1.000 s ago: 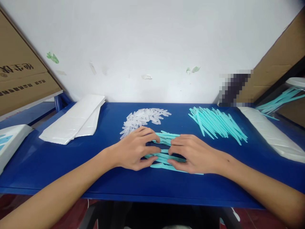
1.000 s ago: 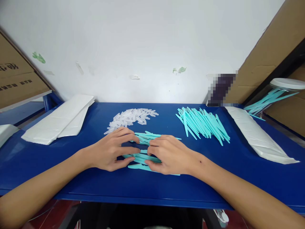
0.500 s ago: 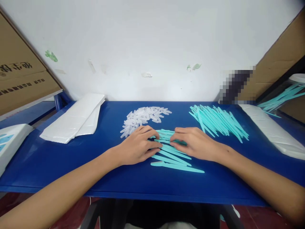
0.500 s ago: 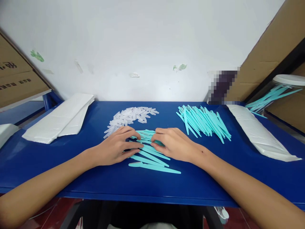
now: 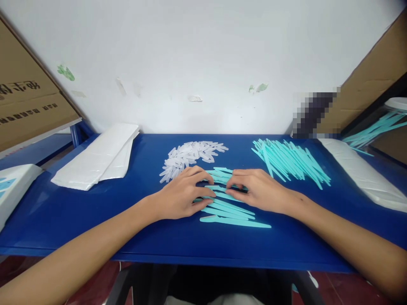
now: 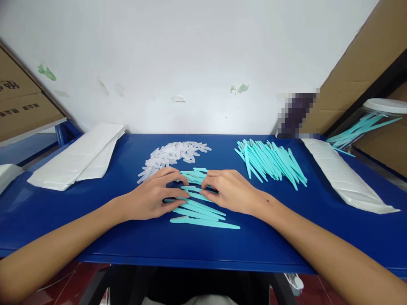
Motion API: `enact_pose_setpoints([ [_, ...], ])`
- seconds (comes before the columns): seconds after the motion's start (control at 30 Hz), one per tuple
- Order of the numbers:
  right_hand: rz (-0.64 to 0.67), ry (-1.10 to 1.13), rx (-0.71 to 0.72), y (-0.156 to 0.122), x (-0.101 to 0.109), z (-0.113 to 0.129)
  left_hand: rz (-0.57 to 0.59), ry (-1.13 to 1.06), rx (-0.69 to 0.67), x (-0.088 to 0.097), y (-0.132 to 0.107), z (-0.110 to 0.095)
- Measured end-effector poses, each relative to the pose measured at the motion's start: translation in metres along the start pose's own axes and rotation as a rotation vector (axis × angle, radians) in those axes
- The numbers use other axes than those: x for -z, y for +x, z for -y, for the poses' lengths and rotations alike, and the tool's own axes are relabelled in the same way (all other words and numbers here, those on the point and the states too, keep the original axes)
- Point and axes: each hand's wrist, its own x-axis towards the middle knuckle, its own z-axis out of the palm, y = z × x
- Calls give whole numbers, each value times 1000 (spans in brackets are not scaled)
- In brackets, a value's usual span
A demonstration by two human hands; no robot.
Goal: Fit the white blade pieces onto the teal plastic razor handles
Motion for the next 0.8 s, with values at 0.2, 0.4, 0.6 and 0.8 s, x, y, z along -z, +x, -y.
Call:
enact_pose_setpoints([
  [0.2, 37, -22, -4, 0, 6, 6, 5, -32, 27, -2, -1, 1],
  [0.4, 37, -33, -13, 2, 5, 5, -49, 27, 35, -3, 0, -1],
  [0.6, 33, -47, -34, 2, 5, 5, -23, 56, -126, -1, 0, -5],
  [0.8, 15, -59, -15, 2, 4, 4, 17, 133, -128, 1, -1, -4],
])
